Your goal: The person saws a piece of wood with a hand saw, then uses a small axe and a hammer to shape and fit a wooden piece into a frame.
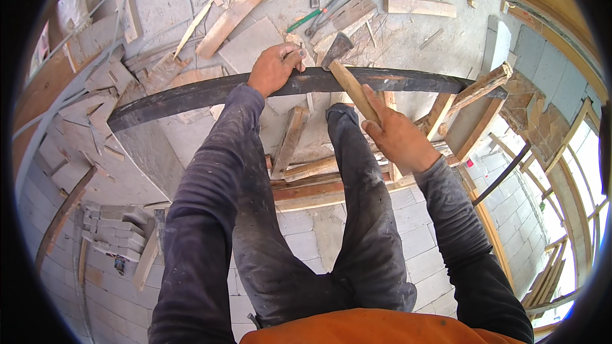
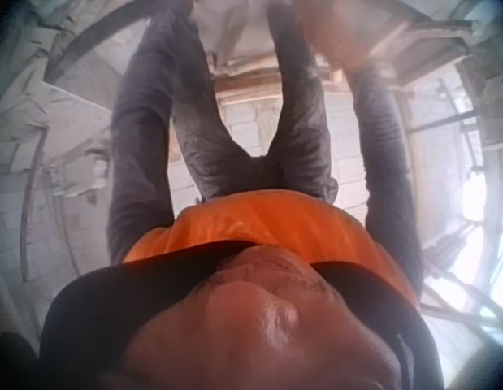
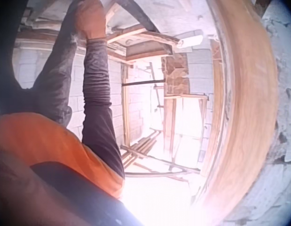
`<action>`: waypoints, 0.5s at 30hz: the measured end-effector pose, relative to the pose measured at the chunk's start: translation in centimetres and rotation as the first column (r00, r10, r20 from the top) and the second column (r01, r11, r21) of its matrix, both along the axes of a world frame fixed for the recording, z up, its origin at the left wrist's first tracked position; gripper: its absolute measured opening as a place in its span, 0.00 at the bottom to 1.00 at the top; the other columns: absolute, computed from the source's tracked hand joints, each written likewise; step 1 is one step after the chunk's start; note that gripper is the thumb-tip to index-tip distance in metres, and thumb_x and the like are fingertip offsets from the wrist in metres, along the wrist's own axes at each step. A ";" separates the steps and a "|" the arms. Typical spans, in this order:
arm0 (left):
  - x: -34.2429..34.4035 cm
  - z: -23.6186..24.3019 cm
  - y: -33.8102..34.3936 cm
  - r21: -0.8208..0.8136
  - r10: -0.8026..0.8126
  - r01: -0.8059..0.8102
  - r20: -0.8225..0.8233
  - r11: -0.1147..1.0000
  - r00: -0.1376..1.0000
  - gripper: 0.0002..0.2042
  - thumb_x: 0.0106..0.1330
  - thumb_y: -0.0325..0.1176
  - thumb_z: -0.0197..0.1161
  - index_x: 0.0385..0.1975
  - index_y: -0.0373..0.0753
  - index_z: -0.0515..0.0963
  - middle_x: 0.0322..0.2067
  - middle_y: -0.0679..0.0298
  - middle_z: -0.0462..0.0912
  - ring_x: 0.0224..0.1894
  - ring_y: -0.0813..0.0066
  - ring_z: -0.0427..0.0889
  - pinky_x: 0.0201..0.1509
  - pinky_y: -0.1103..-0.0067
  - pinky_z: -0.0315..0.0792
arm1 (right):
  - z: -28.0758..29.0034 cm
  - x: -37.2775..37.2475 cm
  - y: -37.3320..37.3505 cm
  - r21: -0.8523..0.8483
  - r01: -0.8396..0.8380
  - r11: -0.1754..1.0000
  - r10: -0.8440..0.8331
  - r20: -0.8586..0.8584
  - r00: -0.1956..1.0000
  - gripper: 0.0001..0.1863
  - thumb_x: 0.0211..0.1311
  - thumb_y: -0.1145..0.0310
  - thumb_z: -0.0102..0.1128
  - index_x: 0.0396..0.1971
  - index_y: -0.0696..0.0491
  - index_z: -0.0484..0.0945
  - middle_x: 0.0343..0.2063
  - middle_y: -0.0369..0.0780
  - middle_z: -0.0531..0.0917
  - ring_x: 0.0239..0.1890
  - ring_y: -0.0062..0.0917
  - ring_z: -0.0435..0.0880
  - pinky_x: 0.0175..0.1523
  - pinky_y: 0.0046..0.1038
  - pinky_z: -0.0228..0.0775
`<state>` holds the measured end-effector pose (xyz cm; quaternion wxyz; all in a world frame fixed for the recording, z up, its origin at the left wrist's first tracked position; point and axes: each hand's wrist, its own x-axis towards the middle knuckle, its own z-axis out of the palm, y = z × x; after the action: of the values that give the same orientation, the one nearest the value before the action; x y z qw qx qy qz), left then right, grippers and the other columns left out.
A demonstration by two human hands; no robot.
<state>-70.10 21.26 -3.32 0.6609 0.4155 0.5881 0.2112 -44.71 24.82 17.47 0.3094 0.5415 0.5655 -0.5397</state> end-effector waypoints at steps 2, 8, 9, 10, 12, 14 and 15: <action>0.1 -0.1 0.0 0.014 0.001 -0.001 0.002 1.000 1.000 0.17 0.74 0.44 0.58 0.37 0.34 0.84 0.28 0.62 0.88 0.34 0.68 0.85 0.44 0.73 0.75 | -0.3 0.5 0.6 0.165 0.010 0.986 0.011 -0.127 0.992 0.39 0.77 0.60 0.53 0.81 0.44 0.46 0.59 0.62 0.78 0.47 0.56 0.85 0.57 0.46 0.76; 0.2 -0.2 -0.3 0.009 0.023 -0.023 0.036 1.000 0.999 0.17 0.75 0.43 0.57 0.38 0.34 0.84 0.28 0.62 0.88 0.33 0.68 0.85 0.44 0.73 0.75 | 0.9 -2.2 7.8 0.253 0.035 0.967 0.003 -0.145 0.989 0.38 0.77 0.59 0.51 0.79 0.53 0.48 0.63 0.64 0.75 0.62 0.60 0.77 0.69 0.45 0.68; 0.2 -0.2 -0.3 0.007 0.026 -0.026 0.033 1.000 0.999 0.17 0.75 0.43 0.57 0.38 0.34 0.84 0.28 0.62 0.88 0.33 0.68 0.86 0.44 0.73 0.75 | 1.2 -2.5 8.4 0.256 0.028 0.966 0.006 -0.132 0.991 0.37 0.77 0.59 0.50 0.79 0.54 0.49 0.64 0.63 0.74 0.63 0.59 0.76 0.70 0.44 0.67; 0.2 -0.3 -0.3 0.004 0.029 -0.029 0.031 1.000 0.999 0.16 0.75 0.42 0.57 0.38 0.34 0.84 0.28 0.62 0.88 0.33 0.68 0.86 0.44 0.73 0.75 | 1.6 -2.9 9.0 0.258 0.021 0.966 0.010 -0.118 0.993 0.37 0.77 0.58 0.50 0.79 0.54 0.50 0.65 0.62 0.73 0.65 0.58 0.75 0.71 0.43 0.66; 0.2 -0.4 -0.3 -0.001 0.022 -0.022 0.025 1.000 0.999 0.16 0.75 0.42 0.57 0.38 0.34 0.84 0.28 0.62 0.88 0.33 0.68 0.86 0.44 0.73 0.75 | 2.0 -3.1 9.9 0.254 0.004 0.967 0.024 -0.105 0.994 0.37 0.78 0.58 0.50 0.79 0.54 0.51 0.67 0.61 0.72 0.67 0.56 0.74 0.73 0.41 0.65; 0.1 -0.4 -0.2 -0.006 0.002 -0.002 0.017 1.000 1.000 0.16 0.76 0.42 0.57 0.38 0.34 0.84 0.27 0.62 0.88 0.33 0.68 0.85 0.44 0.73 0.75 | 2.0 -3.1 9.9 0.232 0.007 0.973 0.021 -0.119 0.993 0.37 0.78 0.58 0.50 0.79 0.54 0.51 0.68 0.60 0.71 0.69 0.54 0.73 0.73 0.40 0.64; 0.1 -0.4 -0.2 -0.012 0.015 -0.014 0.025 1.000 1.000 0.16 0.75 0.42 0.57 0.37 0.34 0.84 0.27 0.62 0.88 0.33 0.68 0.85 0.44 0.73 0.75 | 1.9 -3.0 9.6 0.215 0.020 0.976 0.009 -0.132 0.991 0.37 0.78 0.58 0.51 0.79 0.54 0.51 0.68 0.60 0.71 0.69 0.54 0.72 0.74 0.40 0.63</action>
<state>-70.03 21.07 -3.70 0.6692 0.4047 0.5840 0.2177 -47.74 34.46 19.34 0.2091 0.5365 0.6385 -0.5107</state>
